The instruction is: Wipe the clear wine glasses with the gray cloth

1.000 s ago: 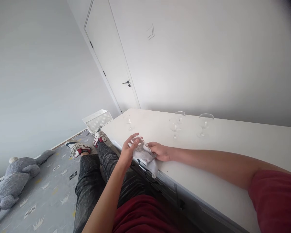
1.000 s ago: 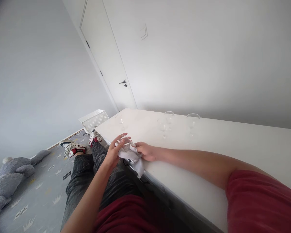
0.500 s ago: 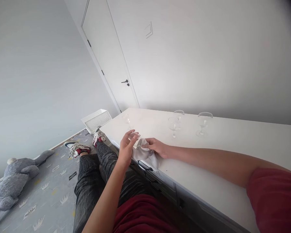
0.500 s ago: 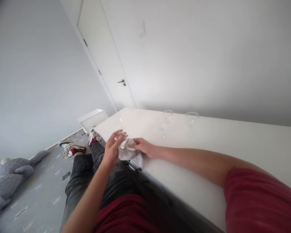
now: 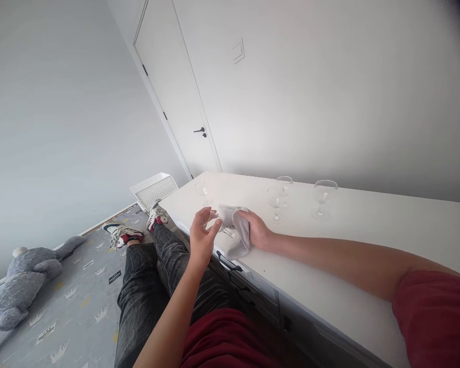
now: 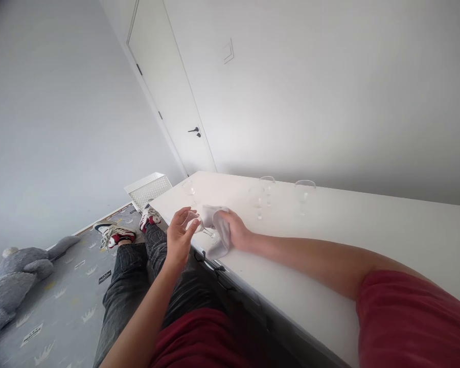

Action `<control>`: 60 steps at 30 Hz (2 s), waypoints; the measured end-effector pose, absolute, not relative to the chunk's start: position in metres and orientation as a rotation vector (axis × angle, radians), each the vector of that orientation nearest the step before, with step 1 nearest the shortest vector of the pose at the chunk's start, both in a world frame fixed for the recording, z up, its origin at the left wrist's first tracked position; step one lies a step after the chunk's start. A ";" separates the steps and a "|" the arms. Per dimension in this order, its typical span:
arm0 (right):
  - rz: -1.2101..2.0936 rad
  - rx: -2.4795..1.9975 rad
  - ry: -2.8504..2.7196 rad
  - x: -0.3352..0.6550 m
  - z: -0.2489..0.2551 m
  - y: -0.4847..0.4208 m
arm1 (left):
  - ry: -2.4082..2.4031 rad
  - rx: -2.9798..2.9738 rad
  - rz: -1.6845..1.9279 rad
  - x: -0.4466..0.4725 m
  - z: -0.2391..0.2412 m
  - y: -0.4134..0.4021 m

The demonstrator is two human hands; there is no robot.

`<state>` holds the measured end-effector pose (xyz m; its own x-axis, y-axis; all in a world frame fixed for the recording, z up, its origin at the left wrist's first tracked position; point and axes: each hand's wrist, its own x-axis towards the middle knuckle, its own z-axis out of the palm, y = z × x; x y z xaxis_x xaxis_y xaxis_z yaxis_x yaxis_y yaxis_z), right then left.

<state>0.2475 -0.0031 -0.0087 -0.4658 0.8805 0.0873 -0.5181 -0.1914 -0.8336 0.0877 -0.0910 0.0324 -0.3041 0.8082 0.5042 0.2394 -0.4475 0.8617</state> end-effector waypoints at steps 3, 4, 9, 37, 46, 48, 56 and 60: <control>1.575 -0.607 -1.256 0.250 -0.005 0.002 | 1.357 1.480 1.929 0.084 0.034 -0.091; 1.444 -0.655 -1.338 0.252 -0.005 0.006 | 1.361 1.466 1.975 0.081 0.036 -0.091; 0.999 -1.014 -1.637 0.257 -0.019 0.025 | 1.380 1.410 2.043 0.068 0.040 -0.093; 0.909 -1.082 -2.109 0.260 -0.016 0.017 | 1.388 1.468 1.895 0.086 0.037 -0.103; 2.200 -0.399 -1.417 0.254 0.006 -0.016 | 1.158 1.390 1.754 0.096 0.026 -0.097; 2.377 -0.301 -1.390 0.257 0.008 -0.018 | 1.086 1.312 1.767 0.095 0.026 -0.097; 1.699 -0.277 -1.843 0.254 -0.003 -0.018 | 1.184 1.417 1.839 0.102 0.028 -0.098; 1.617 -0.365 -1.724 0.249 -0.008 -0.025 | 1.209 1.470 1.828 0.106 0.028 -0.099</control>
<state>0.2494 -0.0246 -0.0081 -0.6917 0.6510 0.3126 -0.2703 0.1680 -0.9480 0.1063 -0.0993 0.0278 -0.2941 0.8127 0.5030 0.1452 -0.4822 0.8639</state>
